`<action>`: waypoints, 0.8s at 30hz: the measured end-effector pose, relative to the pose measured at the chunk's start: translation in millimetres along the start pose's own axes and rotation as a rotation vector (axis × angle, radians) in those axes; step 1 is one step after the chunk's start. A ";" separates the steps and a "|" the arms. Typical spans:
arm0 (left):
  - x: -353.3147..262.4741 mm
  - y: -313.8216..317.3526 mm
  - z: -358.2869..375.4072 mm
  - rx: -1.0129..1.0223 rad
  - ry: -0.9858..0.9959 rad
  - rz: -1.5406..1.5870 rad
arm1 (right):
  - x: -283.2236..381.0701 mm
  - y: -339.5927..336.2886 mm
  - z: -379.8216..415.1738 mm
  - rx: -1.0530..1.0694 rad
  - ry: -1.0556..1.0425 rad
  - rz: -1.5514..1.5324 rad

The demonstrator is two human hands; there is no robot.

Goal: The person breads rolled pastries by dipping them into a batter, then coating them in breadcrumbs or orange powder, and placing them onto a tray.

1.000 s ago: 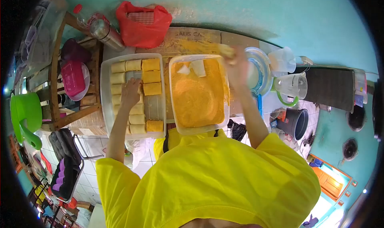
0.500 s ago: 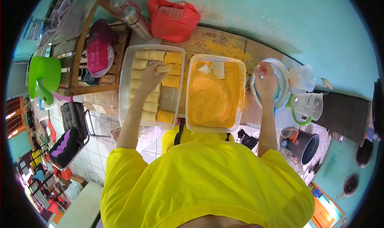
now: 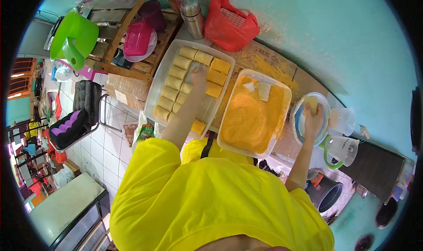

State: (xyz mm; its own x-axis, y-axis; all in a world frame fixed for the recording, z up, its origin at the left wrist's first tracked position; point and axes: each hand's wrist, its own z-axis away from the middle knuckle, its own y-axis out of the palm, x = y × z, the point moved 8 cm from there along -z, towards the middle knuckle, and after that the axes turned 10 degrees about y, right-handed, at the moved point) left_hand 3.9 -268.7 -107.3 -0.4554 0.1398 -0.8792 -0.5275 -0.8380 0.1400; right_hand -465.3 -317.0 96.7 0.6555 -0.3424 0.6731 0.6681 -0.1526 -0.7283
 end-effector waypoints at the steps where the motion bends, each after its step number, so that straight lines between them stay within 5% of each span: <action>1: 25.3 -12.3 -31.7 -0.080 -0.115 0.065 | -10.1 -8.8 -4.5 -0.060 -0.029 0.197; 3: 34.4 -6.1 -52.5 -0.083 -0.260 0.199 | -33.5 -13.9 -10.8 -0.181 -0.081 0.594; 6: 35.5 16.3 -80.7 -0.004 -0.375 0.306 | -67.4 2.6 -23.3 -0.044 -0.059 0.717; 8: 94.6 5.4 -152.1 -0.147 -0.476 0.242 | -58.9 -1.1 -17.2 -0.204 -0.072 0.712; 12: 38.1 16.1 -96.6 -0.211 -0.407 -0.212 | -16.6 1.7 -5.9 -0.316 -0.128 0.515; 14: -11.6 16.1 -56.4 -0.289 -0.260 -0.610 | 25.6 11.9 7.7 -0.261 -0.286 0.356; 17: 30.4 15.5 -98.3 -0.205 -0.075 -0.464 | 67.9 52.2 25.8 -0.146 -0.478 0.167; 19: 3.7 16.3 -69.5 -0.187 0.024 -0.334 | 104.2 77.8 43.1 -0.046 -0.587 0.023; 24: -54.7 15.7 11.9 0.047 0.120 -0.024 | 134.1 173.8 67.9 0.488 -0.272 -0.461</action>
State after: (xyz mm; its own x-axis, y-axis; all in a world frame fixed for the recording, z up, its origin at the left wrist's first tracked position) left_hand 12.0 -283.2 -51.6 -0.3542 0.0931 -0.9305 -0.5715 -0.8091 0.1366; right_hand -237.3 -326.5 69.2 0.2915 -0.0904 0.9523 0.9370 0.2275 -0.2652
